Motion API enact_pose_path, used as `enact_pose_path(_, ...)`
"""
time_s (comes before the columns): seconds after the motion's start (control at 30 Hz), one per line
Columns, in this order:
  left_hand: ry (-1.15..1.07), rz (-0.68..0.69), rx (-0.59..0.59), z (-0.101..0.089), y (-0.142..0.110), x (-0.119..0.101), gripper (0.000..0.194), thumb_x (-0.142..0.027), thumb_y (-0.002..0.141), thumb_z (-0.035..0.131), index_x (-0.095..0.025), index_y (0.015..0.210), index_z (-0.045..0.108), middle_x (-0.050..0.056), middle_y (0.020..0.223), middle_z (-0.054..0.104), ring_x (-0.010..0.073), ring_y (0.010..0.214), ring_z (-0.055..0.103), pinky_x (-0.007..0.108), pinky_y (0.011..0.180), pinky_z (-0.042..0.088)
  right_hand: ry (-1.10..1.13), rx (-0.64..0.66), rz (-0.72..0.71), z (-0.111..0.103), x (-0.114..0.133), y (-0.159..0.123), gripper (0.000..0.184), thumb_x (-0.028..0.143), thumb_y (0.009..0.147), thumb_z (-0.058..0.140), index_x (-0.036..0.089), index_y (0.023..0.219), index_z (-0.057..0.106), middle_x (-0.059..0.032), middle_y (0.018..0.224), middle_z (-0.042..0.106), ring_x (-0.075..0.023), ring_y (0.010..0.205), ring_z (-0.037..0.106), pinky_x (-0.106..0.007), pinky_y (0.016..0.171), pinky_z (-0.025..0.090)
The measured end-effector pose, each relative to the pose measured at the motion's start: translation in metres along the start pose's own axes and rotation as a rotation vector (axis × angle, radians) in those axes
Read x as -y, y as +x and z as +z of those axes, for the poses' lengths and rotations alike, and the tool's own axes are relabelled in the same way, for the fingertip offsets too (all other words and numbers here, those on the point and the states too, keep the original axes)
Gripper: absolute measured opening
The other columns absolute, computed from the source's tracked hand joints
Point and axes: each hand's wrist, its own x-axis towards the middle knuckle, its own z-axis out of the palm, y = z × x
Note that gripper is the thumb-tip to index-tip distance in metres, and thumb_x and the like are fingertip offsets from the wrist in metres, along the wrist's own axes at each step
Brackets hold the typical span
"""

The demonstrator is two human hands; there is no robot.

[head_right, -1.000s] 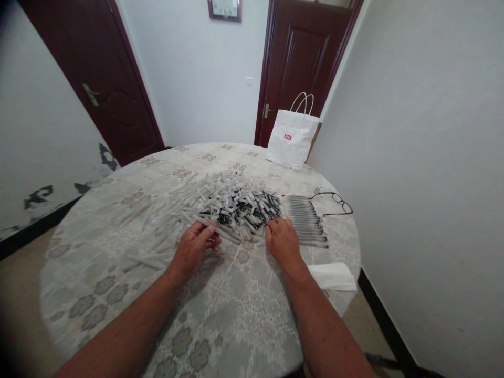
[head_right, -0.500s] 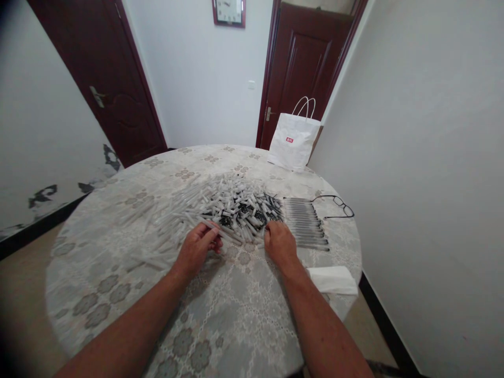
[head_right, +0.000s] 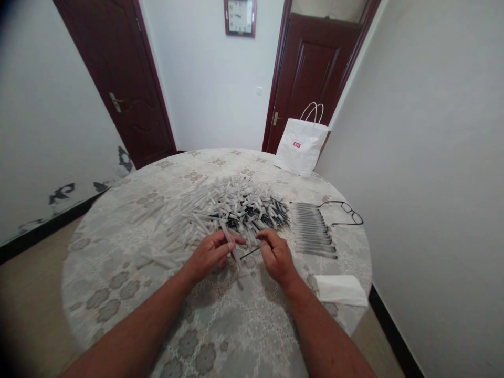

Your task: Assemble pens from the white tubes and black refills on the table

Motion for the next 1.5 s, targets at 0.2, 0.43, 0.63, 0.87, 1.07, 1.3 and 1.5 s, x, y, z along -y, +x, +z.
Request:
enact_pose_path(0.2, -0.073, -0.111, 0.298, 0.009, -0.006, -0.005, 0.027, -0.037, 0.078, 0.066, -0.017, 0.092, 0.078, 0.000, 0.055, 0.059, 0.0116, 0.044, 0.045, 0.021, 0.042, 0.029, 0.160, 0.147, 0.021, 0.019, 0.002, -0.002, 0.027, 0.031, 0.095, 0.048, 0.021, 0.116, 0.063, 0.0044, 0.066, 0.052, -0.0140, 0.060, 0.050, -0.025, 0.061, 0.039)
enact_pose_path(0.43, -0.349, -0.102, 0.225, 0.014, -0.003, 0.008, 0.022, -0.036, 0.079, 0.069, -0.015, 0.084, 0.072, 0.007, 0.082, 0.070, 0.0141, 0.057, 0.061, 0.026, 0.056, 0.049, 0.283, 0.101, 0.052, 0.025, 0.004, -0.004, 0.033, 0.037, 0.098, 0.049, 0.022, 0.126, 0.056, 0.0021, 0.077, 0.058, -0.0142, 0.066, 0.056, -0.026, 0.064, 0.045)
enact_pose_path(0.63, -0.603, 0.027, -0.188, 0.004, 0.006, 0.005, 0.019, -0.033, 0.081, 0.071, -0.015, 0.088, 0.069, 0.010, 0.101, 0.071, 0.0195, 0.081, 0.069, 0.035, 0.076, 0.057, 0.284, 0.168, 0.087, 0.024, 0.002, -0.007, 0.024, 0.038, 0.096, 0.053, 0.021, 0.111, 0.060, -0.0008, 0.085, 0.065, -0.0136, 0.066, 0.058, -0.024, 0.060, 0.045)
enact_pose_path(0.87, -0.642, 0.044, -0.204, 0.005, 0.006, 0.004, 0.019, -0.031, 0.081, 0.072, -0.014, 0.089, 0.068, 0.012, 0.108, 0.072, 0.0229, 0.088, 0.072, 0.037, 0.083, 0.058, 0.101, 0.058, 0.085, 0.028, 0.008, -0.003, 0.023, 0.039, 0.094, 0.057, 0.019, 0.094, 0.068, -0.0007, 0.077, 0.065, -0.0150, 0.068, 0.058, -0.025, 0.064, 0.044)
enact_pose_path(1.07, -0.685, 0.027, -0.298, 0.004, 0.008, 0.000, 0.023, -0.034, 0.084, 0.071, -0.017, 0.094, 0.059, 0.013, 0.114, 0.072, 0.0260, 0.090, 0.075, 0.038, 0.074, 0.061, 0.163, -0.156, 0.191, 0.018, 0.004, 0.001, 0.032, 0.049, 0.091, 0.060, 0.018, 0.088, 0.067, 0.0001, 0.068, 0.061, -0.0150, 0.062, 0.053, -0.025, 0.058, 0.041)
enact_pose_path(1.3, -0.767, 0.041, -0.439, -0.005, 0.010, -0.003, 0.029, -0.040, 0.088, 0.065, -0.021, 0.098, 0.045, 0.011, 0.105, 0.075, 0.0271, 0.085, 0.076, 0.043, 0.072, 0.062, 0.275, -0.129, 0.146, 0.001, 0.000, 0.000, 0.037, 0.047, 0.098, 0.053, 0.020, 0.073, 0.055, 0.0050, 0.055, 0.047, -0.0108, 0.050, 0.040, -0.024, 0.050, 0.033)
enact_pose_path(1.5, -0.770, 0.071, -0.448, -0.004, 0.011, -0.003, 0.029, -0.042, 0.091, 0.062, -0.022, 0.098, 0.043, 0.010, 0.101, 0.075, 0.0268, 0.087, 0.076, 0.045, 0.077, 0.061, 0.258, 0.003, 0.079, 0.001, -0.003, -0.004, 0.036, 0.043, 0.098, 0.053, 0.020, 0.069, 0.052, 0.0047, 0.056, 0.044, -0.0114, 0.053, 0.038, -0.025, 0.053, 0.031)
